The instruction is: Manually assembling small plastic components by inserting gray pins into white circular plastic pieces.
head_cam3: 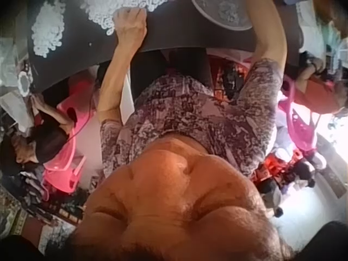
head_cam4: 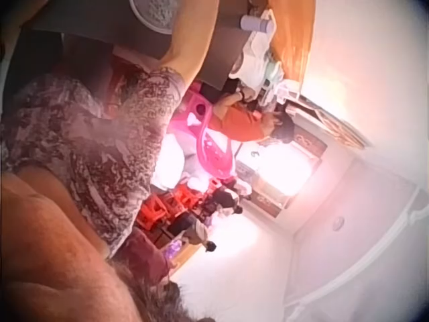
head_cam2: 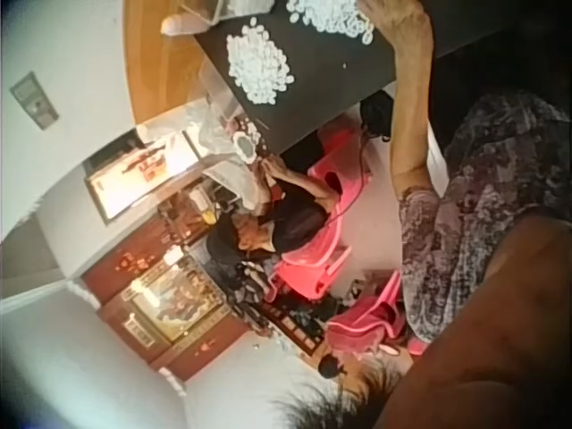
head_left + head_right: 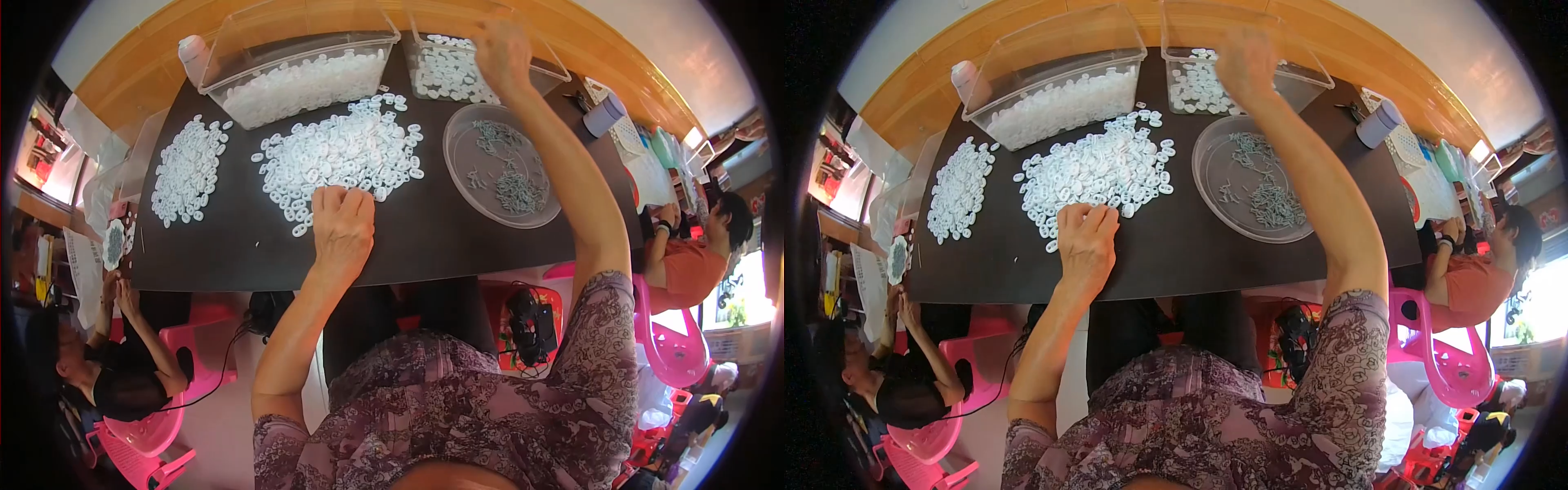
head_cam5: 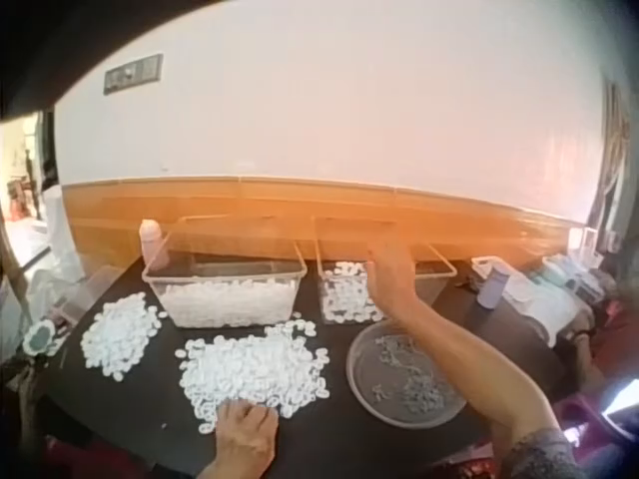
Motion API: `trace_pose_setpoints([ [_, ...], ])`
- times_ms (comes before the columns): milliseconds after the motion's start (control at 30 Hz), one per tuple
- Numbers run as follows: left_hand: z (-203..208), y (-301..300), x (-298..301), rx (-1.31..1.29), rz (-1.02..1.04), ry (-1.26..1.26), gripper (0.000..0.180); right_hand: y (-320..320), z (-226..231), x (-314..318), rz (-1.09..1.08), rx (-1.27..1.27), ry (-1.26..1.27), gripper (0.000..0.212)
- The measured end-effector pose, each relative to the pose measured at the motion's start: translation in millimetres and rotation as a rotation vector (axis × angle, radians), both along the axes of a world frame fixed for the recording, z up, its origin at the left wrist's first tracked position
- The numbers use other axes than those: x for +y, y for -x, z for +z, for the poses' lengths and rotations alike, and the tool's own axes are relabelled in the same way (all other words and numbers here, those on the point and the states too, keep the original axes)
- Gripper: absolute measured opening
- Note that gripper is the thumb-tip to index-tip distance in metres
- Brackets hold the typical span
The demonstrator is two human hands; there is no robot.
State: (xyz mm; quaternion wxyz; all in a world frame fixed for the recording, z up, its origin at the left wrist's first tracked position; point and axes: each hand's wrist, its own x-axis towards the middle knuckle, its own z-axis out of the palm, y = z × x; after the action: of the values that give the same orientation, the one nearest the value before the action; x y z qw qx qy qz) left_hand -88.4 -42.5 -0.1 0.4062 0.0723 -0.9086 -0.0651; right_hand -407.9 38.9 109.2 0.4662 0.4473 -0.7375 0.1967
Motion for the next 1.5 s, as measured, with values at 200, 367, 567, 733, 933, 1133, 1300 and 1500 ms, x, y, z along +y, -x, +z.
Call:
trace_pose_setpoints([
  [200, 0.9, 8.6, 5.5, -0.213, -0.11, 0.182, 0.013, -76.3, -20.1, 32.1, 0.326, -0.066, -0.075, 0.014],
  [367, 2.3, 17.7, 6.2, -0.151, -0.156, 0.262, 0.004, -84.8, -55.6, 74.9, 0.307, -0.29, -0.159, 0.008],
  [567, 0.0, 16.8, 11.1, -0.143, -0.127, 0.339, 0.008, -88.2, -84.1, 109.3, 0.261, -0.926, -0.29, 0.005],
  [733, 3.2, 7.3, 26.3, -0.183, -0.164, 0.293, 0.015, -77.8, -101.0, 108.9, 0.127, -0.58, -0.494, 0.005],
  [933, 1.3, -1.4, 29.3, -0.19, -0.181, 0.298, 0.016, -81.0, -102.0, 106.1, 0.221, -0.543, -0.443, 0.004],
  [1133, 1.7, -2.9, 27.5, -0.255, -0.161, -0.013, 0.027, -78.1, -95.2, 101.5, 0.201, -0.594, -0.559, 0.003],
  [1300, 2.4, 1.2, 21.7, -0.295, -0.172, -0.132, 0.026, -71.6, -95.0, 90.1, 0.14, -0.707, -0.687, 0.005],
  [1500, 1.6, -2.3, 19.6, -0.314, -0.167, -0.147, 0.021, -83.6, -98.0, 97.3, 0.191, -0.603, -0.598, 0.003],
])
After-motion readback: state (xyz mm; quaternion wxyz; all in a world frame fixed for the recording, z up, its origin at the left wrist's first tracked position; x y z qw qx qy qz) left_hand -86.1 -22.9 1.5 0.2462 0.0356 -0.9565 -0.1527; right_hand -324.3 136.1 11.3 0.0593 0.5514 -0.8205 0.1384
